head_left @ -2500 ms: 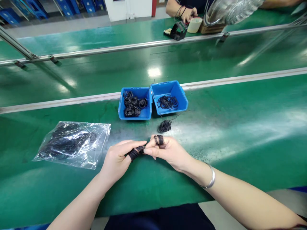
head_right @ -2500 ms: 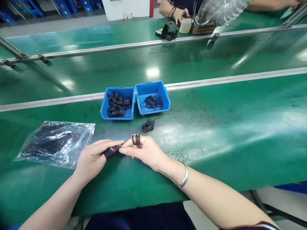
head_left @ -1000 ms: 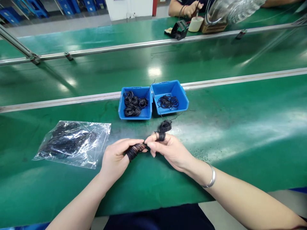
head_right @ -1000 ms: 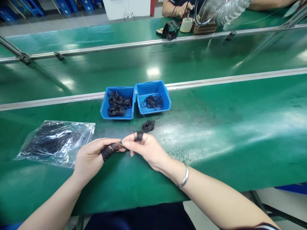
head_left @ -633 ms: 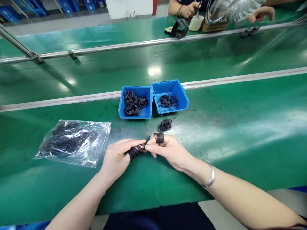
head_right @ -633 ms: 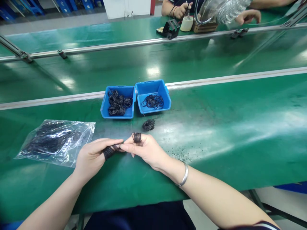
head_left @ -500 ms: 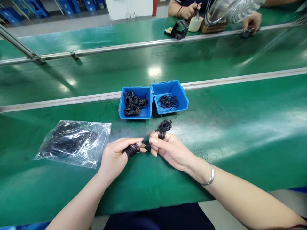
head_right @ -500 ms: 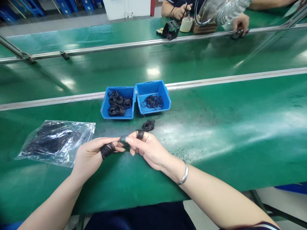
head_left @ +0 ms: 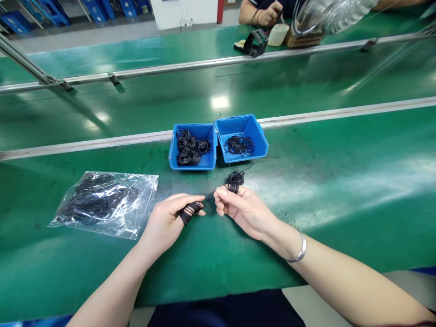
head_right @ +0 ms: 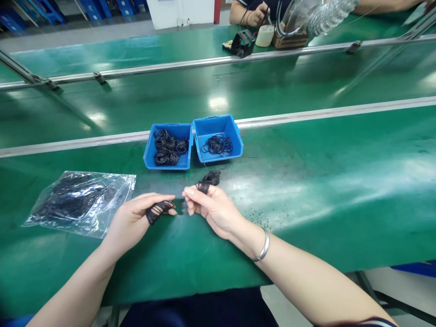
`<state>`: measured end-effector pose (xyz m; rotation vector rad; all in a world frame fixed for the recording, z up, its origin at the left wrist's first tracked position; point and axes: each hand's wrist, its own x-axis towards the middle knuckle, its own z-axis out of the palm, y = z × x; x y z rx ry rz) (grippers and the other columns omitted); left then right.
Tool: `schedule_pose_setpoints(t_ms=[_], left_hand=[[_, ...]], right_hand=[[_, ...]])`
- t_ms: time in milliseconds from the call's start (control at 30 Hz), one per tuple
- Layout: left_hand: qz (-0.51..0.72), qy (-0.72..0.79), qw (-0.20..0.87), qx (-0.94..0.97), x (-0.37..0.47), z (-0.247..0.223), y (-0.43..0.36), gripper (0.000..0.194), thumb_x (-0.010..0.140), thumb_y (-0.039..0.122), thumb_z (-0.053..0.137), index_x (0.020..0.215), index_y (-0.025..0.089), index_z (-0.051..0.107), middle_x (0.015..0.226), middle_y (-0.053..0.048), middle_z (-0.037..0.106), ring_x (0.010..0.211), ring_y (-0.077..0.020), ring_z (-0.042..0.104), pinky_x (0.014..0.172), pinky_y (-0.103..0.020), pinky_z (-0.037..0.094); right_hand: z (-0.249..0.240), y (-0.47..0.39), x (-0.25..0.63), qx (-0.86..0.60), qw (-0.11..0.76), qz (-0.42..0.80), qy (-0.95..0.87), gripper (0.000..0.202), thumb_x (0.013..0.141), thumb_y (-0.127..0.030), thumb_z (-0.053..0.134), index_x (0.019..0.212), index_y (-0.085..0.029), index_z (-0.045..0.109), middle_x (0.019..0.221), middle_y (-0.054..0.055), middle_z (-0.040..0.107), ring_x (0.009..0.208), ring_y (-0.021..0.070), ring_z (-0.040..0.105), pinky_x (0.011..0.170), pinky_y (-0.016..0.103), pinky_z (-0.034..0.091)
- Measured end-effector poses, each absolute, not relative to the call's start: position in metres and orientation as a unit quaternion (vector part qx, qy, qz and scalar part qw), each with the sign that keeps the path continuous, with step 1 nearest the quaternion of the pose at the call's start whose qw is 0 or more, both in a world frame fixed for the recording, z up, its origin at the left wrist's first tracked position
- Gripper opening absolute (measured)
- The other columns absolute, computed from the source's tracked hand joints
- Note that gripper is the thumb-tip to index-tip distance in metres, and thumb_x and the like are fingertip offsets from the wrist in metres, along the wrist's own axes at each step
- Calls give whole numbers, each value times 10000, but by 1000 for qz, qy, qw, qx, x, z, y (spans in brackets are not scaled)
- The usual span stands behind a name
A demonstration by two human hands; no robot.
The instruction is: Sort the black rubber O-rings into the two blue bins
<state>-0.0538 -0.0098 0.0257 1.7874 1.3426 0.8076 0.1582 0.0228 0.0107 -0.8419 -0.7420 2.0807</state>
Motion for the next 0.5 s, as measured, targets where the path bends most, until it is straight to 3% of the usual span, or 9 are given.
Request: schedule_pose_setpoints(t_ms=[100, 267, 500], left_hand=[[323, 512, 355, 713, -53, 27, -11, 248, 951, 183, 565, 1143, 254, 705, 841, 26, 781, 886, -132, 712, 809, -234, 546], [327, 518, 299, 731, -52, 26, -15, 247, 917, 137, 598, 1105, 238, 722, 970, 6, 783, 913, -132, 719, 811, -213, 550], [329, 491, 257, 765, -49, 22, -13, 256, 911, 108, 599, 1114, 210, 717, 1002, -9, 776, 910, -123, 718, 811, -185, 544]], right_hand=[[11, 20, 156, -357, 378, 778, -352, 147, 840, -310, 765, 814, -166, 748, 626, -35, 598, 594, 74, 523, 630, 224, 434], [10, 14, 152, -363, 319, 761, -432, 213, 775, -358, 812, 874, -176, 763, 795, 17, 697, 671, 103, 550, 615, 248, 424], [4, 11, 152, -401, 301, 734, -457, 241, 727, -379, 841, 841, -187, 753, 744, -11, 652, 629, 96, 531, 600, 258, 419]])
